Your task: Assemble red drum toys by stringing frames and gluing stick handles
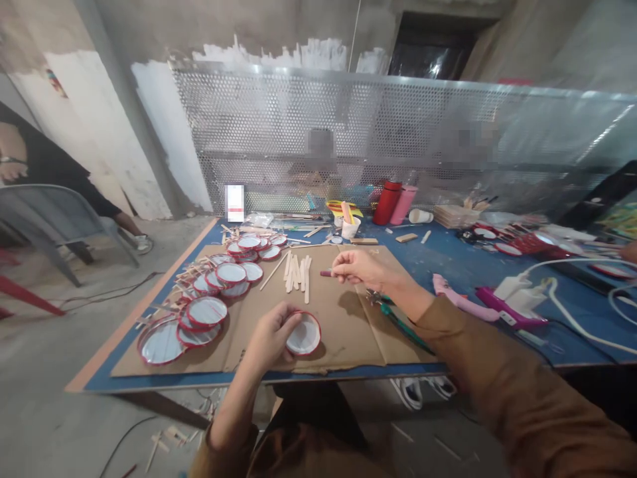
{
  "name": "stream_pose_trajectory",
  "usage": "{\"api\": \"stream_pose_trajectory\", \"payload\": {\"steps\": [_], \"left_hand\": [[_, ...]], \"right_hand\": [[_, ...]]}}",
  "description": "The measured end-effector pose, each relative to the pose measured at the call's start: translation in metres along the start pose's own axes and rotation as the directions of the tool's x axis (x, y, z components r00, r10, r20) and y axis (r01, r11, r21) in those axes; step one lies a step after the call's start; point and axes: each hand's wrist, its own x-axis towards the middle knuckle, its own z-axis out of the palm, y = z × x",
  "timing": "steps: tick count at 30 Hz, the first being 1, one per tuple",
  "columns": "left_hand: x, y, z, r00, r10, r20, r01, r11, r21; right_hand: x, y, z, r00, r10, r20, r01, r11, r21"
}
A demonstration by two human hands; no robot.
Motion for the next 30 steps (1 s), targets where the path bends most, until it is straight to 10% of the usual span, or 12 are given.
{"api": "stream_pose_trajectory", "payload": {"steps": [5, 13, 26, 30], "left_hand": [[-0.001, -0.004, -0.004, 0.998, 0.028, 0.056, -0.024, 0.998, -0.066], [-0.002, 0.000, -0.007, 0.992, 0.070, 0.107, -0.049, 0.982, -0.184], [-0.005, -0.006, -0.005, 0.997, 0.074, 0.026, -0.073, 0.997, -0.038], [-0.005, -0.003, -0.004, 0.997, 0.074, 0.010, -0.075, 0.995, 0.073]], "right_hand": [[-0.036, -0.002, 0.053, 0.991, -0.116, -0.073, 0.124, 0.986, 0.116], [-0.056, 0.028, 0.113, 0.839, -0.390, -0.379, 0.364, 0.921, -0.141], [-0.064, 0.028, 0.120, 0.845, -0.393, -0.363, 0.358, 0.920, -0.162], [-0.065, 0.024, 0.114, 0.890, -0.223, -0.398, 0.275, 0.958, 0.078]]}}
